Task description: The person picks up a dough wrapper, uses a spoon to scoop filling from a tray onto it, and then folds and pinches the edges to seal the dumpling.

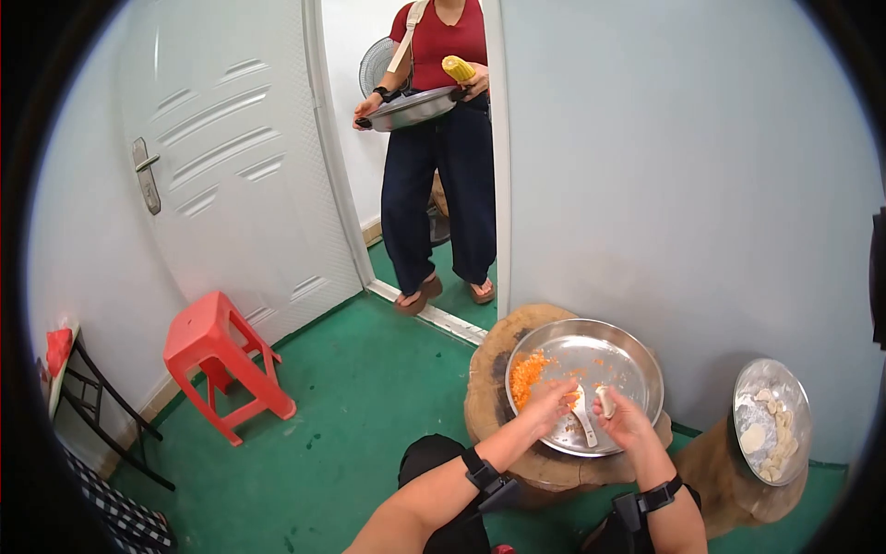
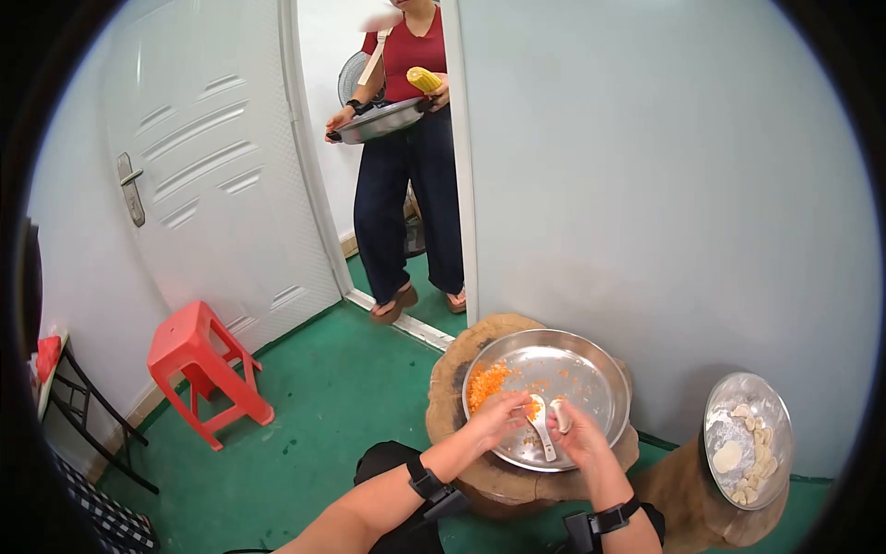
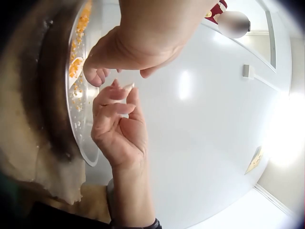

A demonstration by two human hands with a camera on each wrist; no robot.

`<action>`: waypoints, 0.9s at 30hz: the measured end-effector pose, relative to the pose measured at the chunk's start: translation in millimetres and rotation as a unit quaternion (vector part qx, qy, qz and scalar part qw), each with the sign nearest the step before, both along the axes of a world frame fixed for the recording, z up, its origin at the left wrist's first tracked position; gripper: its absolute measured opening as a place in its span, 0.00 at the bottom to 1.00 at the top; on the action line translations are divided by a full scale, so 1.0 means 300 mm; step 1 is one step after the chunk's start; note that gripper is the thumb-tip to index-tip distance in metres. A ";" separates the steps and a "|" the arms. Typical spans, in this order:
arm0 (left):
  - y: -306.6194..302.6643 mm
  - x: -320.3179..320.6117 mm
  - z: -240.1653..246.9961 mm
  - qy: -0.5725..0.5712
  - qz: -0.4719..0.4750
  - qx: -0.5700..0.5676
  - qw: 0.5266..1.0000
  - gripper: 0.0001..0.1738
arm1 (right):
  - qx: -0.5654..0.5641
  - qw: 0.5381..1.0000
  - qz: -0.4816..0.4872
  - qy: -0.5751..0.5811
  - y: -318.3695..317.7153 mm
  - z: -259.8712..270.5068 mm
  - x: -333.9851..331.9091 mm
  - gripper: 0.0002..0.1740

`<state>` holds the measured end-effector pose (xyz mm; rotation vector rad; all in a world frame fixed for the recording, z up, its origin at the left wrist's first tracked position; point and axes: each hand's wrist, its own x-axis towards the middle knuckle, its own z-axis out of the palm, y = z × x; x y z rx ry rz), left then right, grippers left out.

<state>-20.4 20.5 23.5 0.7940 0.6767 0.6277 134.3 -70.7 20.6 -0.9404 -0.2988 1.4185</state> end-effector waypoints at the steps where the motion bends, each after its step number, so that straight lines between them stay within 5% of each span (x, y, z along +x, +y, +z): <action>1: 0.031 -0.013 -0.008 0.041 -0.034 0.024 0.998 0.13 | 0.004 1.000 -0.014 0.007 -0.014 0.028 0.016 0.15; 4: 0.067 -0.037 -0.013 0.165 -0.056 0.170 0.970 0.12 | 0.025 0.999 -0.043 0.000 -0.078 0.105 0.082 0.15; 9: 0.073 -0.053 -0.067 0.234 0.085 0.447 0.859 0.13 | 0.056 0.992 -0.095 -0.059 -0.265 0.215 0.256 0.13; 12: 0.094 -0.075 -0.061 0.295 -0.025 0.467 0.833 0.15 | 0.036 0.979 -0.174 -0.100 -0.419 0.278 0.385 0.12; 15: 0.029 -0.095 0.030 0.268 0.045 0.499 0.823 0.14 | 0.036 0.956 -0.238 -0.169 -0.595 0.334 0.499 0.11; 16: 0.091 -0.082 -0.023 0.366 -0.014 0.490 0.791 0.10 | 0.030 0.943 -0.286 -0.165 -0.653 0.347 0.541 0.11; 17: 0.072 -0.088 -0.042 0.303 0.065 0.581 0.752 0.18 | 0.036 0.930 -0.324 -0.170 -0.711 0.352 0.581 0.11; 18: 0.111 -0.084 -0.065 0.323 0.016 0.602 0.730 0.25 | 0.027 0.924 -0.339 -0.173 -0.768 0.359 0.631 0.10; 22: 0.153 -0.075 -0.107 0.255 -0.026 0.463 0.849 0.23 | -0.088 0.889 -0.406 -0.190 -0.968 0.333 0.771 0.10; 27: 0.096 -0.031 -0.057 0.252 -0.044 0.432 0.865 0.21 | -0.178 0.851 -0.423 -0.257 -1.116 0.319 0.879 0.13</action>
